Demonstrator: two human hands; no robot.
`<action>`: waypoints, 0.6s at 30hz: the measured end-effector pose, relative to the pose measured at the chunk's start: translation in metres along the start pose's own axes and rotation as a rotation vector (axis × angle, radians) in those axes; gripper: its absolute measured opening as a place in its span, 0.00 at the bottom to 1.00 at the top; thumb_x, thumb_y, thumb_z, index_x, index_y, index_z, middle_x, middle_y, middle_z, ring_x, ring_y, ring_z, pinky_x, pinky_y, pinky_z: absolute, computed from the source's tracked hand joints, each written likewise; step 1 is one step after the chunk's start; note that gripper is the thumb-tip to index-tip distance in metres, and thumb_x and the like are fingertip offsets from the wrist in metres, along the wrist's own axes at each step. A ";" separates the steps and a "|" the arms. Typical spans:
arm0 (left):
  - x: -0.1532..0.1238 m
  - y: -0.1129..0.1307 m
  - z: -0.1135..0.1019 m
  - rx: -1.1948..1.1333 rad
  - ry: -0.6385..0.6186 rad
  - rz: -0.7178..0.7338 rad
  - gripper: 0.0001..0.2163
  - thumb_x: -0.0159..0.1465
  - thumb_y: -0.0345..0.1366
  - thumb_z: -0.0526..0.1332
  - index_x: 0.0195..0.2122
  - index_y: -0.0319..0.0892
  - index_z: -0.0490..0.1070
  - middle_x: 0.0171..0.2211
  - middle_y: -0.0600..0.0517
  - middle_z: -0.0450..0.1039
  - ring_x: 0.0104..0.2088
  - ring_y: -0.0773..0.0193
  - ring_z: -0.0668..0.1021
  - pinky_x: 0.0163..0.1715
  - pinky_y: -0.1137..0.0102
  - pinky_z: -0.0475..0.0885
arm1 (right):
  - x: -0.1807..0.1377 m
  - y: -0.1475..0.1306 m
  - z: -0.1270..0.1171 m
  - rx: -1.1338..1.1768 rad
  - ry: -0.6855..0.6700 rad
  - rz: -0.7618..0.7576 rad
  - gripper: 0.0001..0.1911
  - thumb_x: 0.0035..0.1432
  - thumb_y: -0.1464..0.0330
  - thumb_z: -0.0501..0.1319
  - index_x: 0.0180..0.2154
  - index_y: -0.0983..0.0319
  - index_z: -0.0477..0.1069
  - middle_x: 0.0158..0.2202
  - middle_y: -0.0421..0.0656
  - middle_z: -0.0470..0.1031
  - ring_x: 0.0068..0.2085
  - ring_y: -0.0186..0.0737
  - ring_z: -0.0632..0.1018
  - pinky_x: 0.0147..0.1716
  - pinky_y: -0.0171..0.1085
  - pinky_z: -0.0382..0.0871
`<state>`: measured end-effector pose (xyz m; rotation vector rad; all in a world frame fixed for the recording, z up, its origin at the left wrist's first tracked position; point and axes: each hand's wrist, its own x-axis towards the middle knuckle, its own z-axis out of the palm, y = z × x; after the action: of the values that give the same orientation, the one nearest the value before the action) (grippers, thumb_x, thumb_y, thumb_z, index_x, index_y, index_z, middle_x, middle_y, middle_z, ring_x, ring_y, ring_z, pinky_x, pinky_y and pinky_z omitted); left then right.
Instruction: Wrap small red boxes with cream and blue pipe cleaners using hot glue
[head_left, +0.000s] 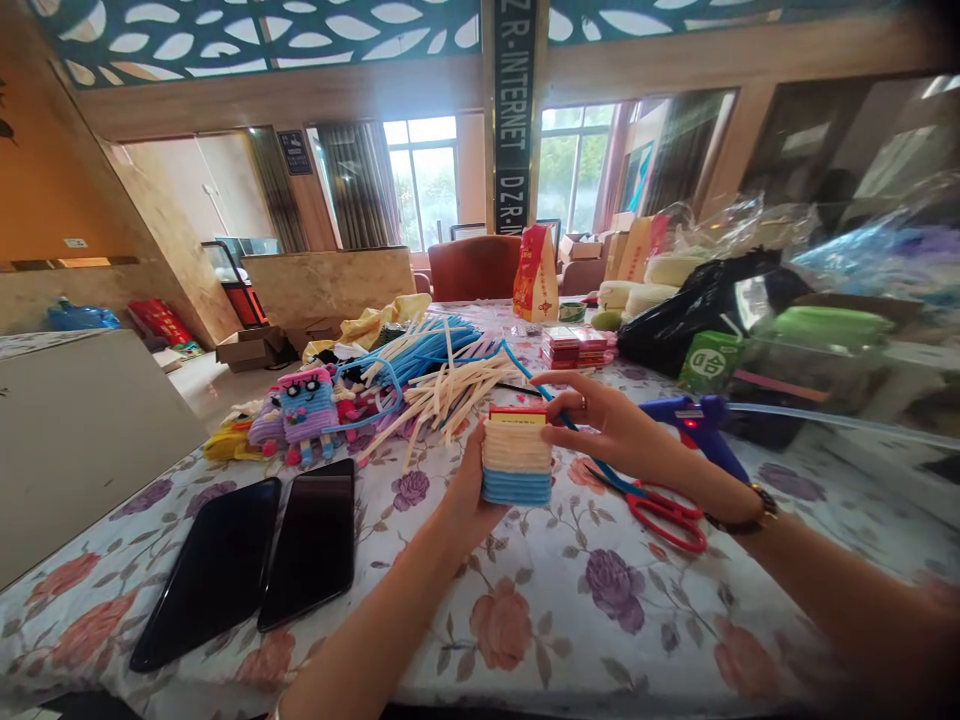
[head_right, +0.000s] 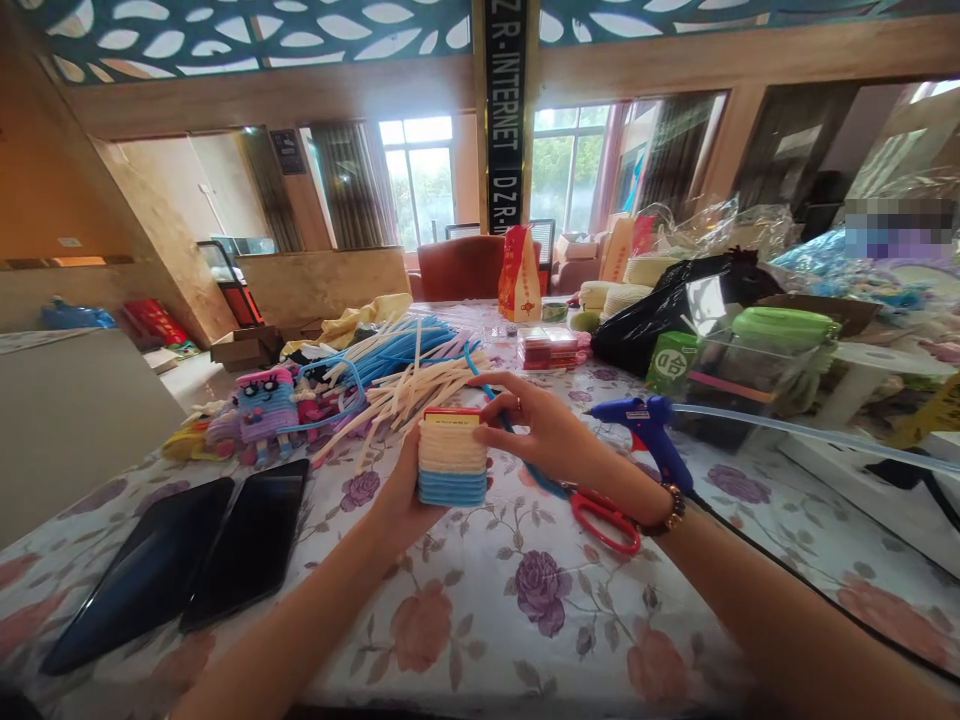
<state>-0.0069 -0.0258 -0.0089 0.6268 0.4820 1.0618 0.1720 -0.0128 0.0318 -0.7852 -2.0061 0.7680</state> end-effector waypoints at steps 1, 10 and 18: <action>0.000 0.000 0.000 0.004 -0.002 0.000 0.21 0.63 0.50 0.52 0.45 0.38 0.73 0.38 0.44 0.78 0.38 0.55 0.79 0.46 0.56 0.71 | 0.000 0.002 0.000 -0.017 0.010 -0.008 0.24 0.54 0.64 0.62 0.53 0.56 0.60 0.34 0.40 0.72 0.36 0.36 0.75 0.39 0.39 0.72; -0.003 0.000 0.010 0.488 0.078 0.401 0.15 0.54 0.41 0.65 0.42 0.43 0.75 0.39 0.51 0.76 0.41 0.61 0.76 0.46 0.68 0.68 | 0.003 0.010 -0.005 -0.430 0.053 -0.117 0.20 0.59 0.68 0.56 0.53 0.55 0.60 0.46 0.43 0.76 0.45 0.42 0.76 0.44 0.43 0.69; 0.002 -0.001 -0.010 1.361 0.383 1.038 0.28 0.47 0.41 0.70 0.50 0.48 0.69 0.48 0.48 0.70 0.51 0.53 0.68 0.54 0.57 0.60 | 0.007 0.015 -0.010 0.128 0.136 -0.048 0.16 0.60 0.63 0.56 0.51 0.55 0.61 0.52 0.44 0.71 0.51 0.39 0.74 0.53 0.47 0.66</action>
<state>-0.0117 -0.0226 -0.0167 2.0343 1.3166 1.7751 0.1806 0.0039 0.0291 -0.6938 -1.8292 0.7852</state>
